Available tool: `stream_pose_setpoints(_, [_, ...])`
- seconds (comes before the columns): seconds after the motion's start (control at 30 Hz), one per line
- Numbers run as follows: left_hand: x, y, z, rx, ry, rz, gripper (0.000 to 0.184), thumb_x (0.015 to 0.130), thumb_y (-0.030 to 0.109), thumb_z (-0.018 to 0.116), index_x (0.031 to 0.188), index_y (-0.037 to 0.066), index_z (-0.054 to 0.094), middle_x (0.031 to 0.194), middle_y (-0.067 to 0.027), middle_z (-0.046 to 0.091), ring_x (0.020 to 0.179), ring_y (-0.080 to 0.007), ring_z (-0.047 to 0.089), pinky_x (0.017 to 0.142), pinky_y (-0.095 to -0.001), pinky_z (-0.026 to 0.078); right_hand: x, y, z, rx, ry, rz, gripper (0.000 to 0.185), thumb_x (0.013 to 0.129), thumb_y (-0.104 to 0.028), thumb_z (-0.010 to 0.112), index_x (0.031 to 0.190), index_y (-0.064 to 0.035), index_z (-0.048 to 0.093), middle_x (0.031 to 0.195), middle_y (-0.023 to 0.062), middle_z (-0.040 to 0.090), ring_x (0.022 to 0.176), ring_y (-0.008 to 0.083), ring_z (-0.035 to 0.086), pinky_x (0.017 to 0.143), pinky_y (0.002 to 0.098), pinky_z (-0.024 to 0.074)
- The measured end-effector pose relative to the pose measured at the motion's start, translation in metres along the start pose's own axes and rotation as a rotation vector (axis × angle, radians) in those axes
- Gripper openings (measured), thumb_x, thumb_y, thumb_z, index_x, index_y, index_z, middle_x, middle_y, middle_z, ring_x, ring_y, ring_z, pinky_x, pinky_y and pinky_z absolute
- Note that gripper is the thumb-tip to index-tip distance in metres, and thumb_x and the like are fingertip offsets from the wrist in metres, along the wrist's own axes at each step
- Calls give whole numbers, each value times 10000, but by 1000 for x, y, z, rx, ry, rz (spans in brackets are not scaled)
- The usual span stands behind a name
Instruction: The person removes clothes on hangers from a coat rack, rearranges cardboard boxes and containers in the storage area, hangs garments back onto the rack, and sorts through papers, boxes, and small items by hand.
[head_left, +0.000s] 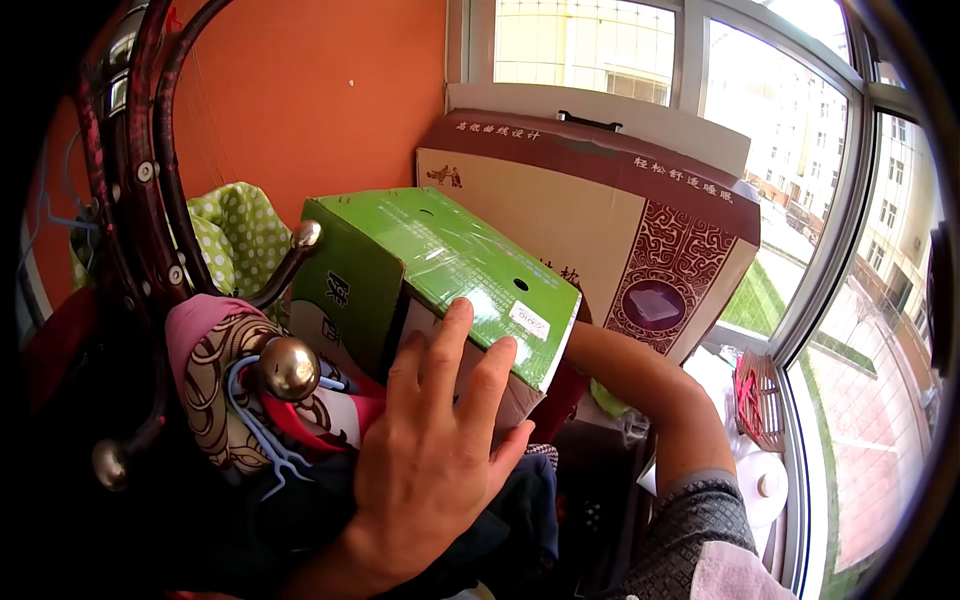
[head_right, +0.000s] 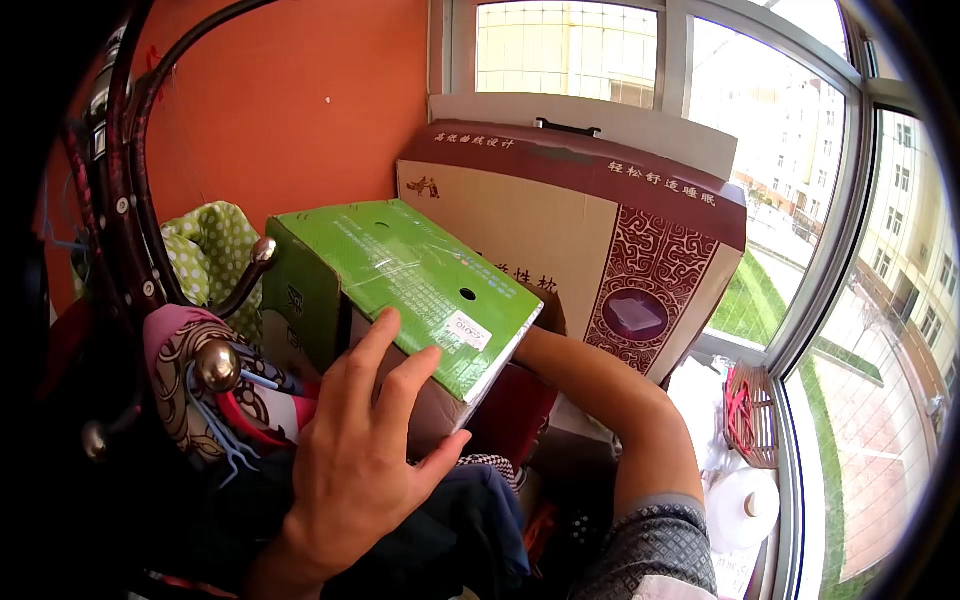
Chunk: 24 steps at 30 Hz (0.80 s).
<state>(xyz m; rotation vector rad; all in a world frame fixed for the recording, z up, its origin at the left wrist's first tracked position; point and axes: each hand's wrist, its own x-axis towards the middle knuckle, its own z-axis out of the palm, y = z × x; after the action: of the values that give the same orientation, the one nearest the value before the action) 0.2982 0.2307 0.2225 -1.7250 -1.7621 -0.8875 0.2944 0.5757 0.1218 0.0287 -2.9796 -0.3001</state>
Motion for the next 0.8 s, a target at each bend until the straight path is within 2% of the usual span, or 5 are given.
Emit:
stream_pose_setpoints(0.27, [1,-1,0,67,6,33,763,696,232,904,1349,104,532,1460,-193,445,1194,-415,558,903,-425,600,-2,10,-4,73,7,-14,362,850,-197,751,1173,-53,674,1174,181,665,1082,310,637,920,399,501])
stream_pose_setpoints(0.37, [-1,2,0,7,1,-3,774,678,186,922,1348,84,548,1469,-217,454,1197,-413,569,1002,-463,522,-15,29,-18,232,55,-38,326,849,-178,753,1142,-49,695,1142,180,683,1053,305,655,897,393,515])
stream_pose_setpoints(0.57, [-2,8,-1,34,-3,-27,766,685,204,922,1342,98,541,1466,-203,456,1173,-410,561,970,-460,530,-38,76,-52,500,264,17,256,845,-139,755,1080,-42,737,1078,178,719,994,295,690,850,381,544])
stream_pose_setpoints(0.67, [-4,9,-1,37,-12,-39,765,687,221,924,1338,104,539,1458,-194,461,1177,-411,555,971,-461,527,-45,54,-76,518,379,97,196,780,-114,795,912,11,720,863,166,699,822,290,685,749,410,529])
stream_pose_setpoints(0.8, [-2,15,1,66,-34,-67,767,695,230,921,1340,90,532,1444,-204,465,1184,-414,549,976,-463,524,-52,44,-88,459,540,153,269,759,-123,816,977,5,724,921,182,707,862,299,697,773,393,538])
